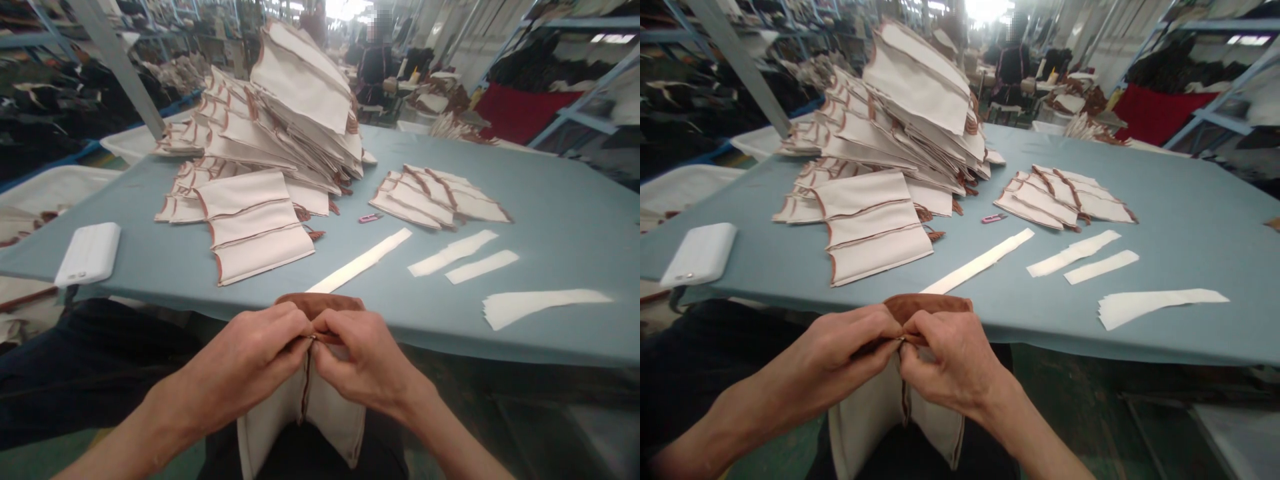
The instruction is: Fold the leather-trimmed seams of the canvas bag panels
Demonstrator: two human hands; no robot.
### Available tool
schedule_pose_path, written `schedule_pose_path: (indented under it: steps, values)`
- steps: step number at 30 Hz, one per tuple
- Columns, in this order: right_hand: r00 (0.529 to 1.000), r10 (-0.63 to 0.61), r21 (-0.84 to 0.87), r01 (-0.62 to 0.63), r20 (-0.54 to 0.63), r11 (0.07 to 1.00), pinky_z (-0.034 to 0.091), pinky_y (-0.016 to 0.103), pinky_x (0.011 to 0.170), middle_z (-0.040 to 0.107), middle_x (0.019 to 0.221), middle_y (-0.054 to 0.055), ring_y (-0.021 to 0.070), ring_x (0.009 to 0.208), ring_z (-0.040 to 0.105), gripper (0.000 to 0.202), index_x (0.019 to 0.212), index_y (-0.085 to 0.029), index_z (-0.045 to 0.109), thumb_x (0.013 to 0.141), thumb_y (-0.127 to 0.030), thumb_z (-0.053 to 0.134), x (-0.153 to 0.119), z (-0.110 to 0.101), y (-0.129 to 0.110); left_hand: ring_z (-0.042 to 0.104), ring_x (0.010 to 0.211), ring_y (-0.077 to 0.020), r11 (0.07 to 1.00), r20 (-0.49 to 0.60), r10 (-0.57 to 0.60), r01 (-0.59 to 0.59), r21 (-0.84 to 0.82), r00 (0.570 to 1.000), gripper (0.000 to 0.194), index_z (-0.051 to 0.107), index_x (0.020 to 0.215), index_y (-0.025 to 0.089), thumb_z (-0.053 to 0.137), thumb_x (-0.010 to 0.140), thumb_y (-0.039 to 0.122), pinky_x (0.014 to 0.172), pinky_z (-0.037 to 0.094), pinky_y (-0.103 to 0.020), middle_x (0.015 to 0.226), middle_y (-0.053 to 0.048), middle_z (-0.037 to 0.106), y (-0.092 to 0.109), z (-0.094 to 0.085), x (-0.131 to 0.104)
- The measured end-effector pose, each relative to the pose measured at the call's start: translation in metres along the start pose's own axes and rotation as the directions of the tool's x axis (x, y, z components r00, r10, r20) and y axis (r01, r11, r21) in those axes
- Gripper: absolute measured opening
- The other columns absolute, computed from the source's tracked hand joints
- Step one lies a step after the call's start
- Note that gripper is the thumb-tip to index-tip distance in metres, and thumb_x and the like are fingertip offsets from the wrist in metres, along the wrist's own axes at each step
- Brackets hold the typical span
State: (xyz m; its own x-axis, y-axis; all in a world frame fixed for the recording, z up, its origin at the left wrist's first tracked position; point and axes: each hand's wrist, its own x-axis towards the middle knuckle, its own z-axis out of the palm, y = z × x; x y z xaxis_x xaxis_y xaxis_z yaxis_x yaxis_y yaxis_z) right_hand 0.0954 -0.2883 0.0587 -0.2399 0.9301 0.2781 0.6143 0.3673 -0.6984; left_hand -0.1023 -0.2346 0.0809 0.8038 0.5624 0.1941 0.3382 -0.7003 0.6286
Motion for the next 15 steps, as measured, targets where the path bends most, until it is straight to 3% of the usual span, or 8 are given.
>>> schedule_pose_path:
  steps: [6,9,15]
  values:
    - [1.000,-0.006,0.115,0.004,0.020,0.993,0.029,0.025,0.054,0.050,0.056,-0.006,0.0092,0.051,0.042,0.014,0.070,-0.019,0.061,0.077,-0.010,0.053,0.000,-0.003,0.002,0.059,0.069,-0.0110,0.974,0.001,0.208,-0.207,0.096,0.978,0.024,0.059,0.091,0.019,0.042,0.106,0.012,0.060,0.041,-0.020,0.080,0.001,0.062,-0.007,-0.001,-0.003]
    - [0.994,0.070,0.232,-0.087,0.078,0.969,0.031,0.023,0.054,0.052,0.058,-0.005,0.0096,0.053,0.044,0.013,0.071,-0.019,0.062,0.077,-0.011,0.052,-0.002,-0.003,0.003,0.060,0.070,-0.0131,0.923,0.051,0.299,-0.302,0.238,0.953,0.027,0.061,0.102,0.019,0.035,0.109,0.012,0.059,0.041,-0.023,0.082,0.000,0.063,-0.015,0.002,-0.008]
    - [0.941,0.197,0.486,-0.312,0.274,0.816,0.033,0.022,0.054,0.052,0.062,-0.005,0.0107,0.057,0.042,0.008,0.079,-0.018,0.064,0.081,-0.021,0.057,-0.008,-0.003,0.011,0.063,0.074,-0.0141,0.857,0.159,0.314,-0.352,0.375,0.936,0.024,0.060,0.119,0.022,0.042,0.107,0.012,0.067,0.047,-0.023,0.086,0.000,0.068,-0.023,0.006,-0.017]
